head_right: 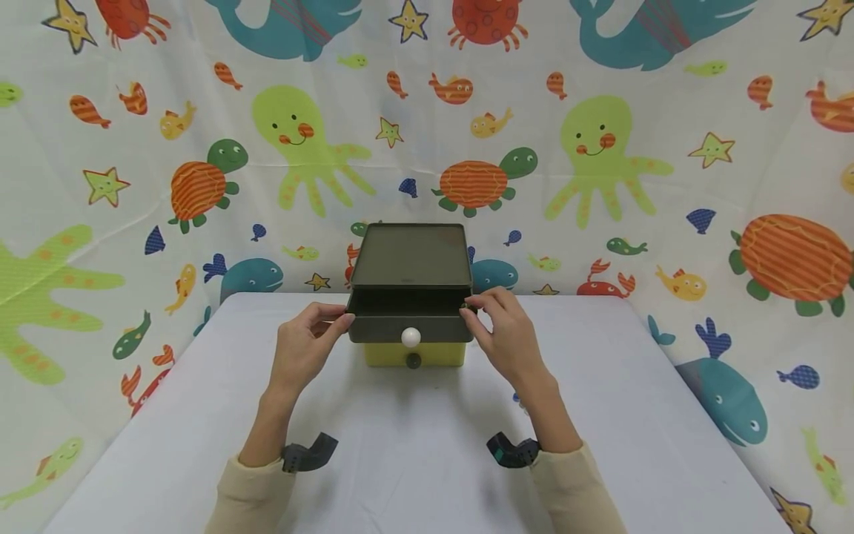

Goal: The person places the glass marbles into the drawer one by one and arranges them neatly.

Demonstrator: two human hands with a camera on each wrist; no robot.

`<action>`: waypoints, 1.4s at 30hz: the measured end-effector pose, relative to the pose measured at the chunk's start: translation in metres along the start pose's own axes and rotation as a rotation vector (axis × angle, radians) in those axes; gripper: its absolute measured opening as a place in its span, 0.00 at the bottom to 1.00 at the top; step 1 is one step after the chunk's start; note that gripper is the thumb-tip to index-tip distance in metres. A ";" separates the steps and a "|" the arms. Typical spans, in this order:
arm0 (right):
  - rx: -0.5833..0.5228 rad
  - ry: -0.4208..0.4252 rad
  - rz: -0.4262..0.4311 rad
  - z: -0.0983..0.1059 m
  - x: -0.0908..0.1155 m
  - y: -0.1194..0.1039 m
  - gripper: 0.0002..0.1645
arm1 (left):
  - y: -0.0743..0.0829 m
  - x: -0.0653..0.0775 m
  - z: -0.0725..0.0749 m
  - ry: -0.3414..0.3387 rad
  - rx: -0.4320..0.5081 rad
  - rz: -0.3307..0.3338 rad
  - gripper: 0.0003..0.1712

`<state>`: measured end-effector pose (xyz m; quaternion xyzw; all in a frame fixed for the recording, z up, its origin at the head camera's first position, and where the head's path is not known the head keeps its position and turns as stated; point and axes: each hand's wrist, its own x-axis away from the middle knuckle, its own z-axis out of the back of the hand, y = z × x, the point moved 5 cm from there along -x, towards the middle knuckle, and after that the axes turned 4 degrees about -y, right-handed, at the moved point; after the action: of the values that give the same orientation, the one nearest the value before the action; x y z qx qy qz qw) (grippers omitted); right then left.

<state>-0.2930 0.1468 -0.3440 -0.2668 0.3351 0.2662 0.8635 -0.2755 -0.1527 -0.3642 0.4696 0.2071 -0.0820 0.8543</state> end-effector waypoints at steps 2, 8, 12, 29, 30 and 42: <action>0.004 -0.004 0.001 0.000 0.000 0.000 0.15 | -0.001 0.000 0.000 0.000 -0.001 -0.003 0.18; 0.009 -0.012 -0.001 -0.001 0.000 0.001 0.16 | 0.000 0.000 0.000 0.004 0.000 -0.008 0.18; 0.009 -0.017 -0.005 -0.001 0.000 0.002 0.17 | 0.000 0.000 0.000 0.005 0.001 -0.010 0.18; 0.018 -0.029 -0.014 -0.001 0.002 0.001 0.17 | 0.001 0.000 0.000 0.004 -0.006 -0.020 0.18; 0.015 -0.027 -0.014 0.000 0.003 0.001 0.17 | 0.001 0.000 0.000 0.005 -0.005 -0.021 0.18; 0.000 0.004 -0.012 0.004 0.008 -0.001 0.21 | 0.000 0.000 0.001 0.006 -0.010 -0.017 0.18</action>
<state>-0.2861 0.1510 -0.3468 -0.2694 0.3352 0.2605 0.8644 -0.2753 -0.1535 -0.3641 0.4637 0.2141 -0.0868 0.8554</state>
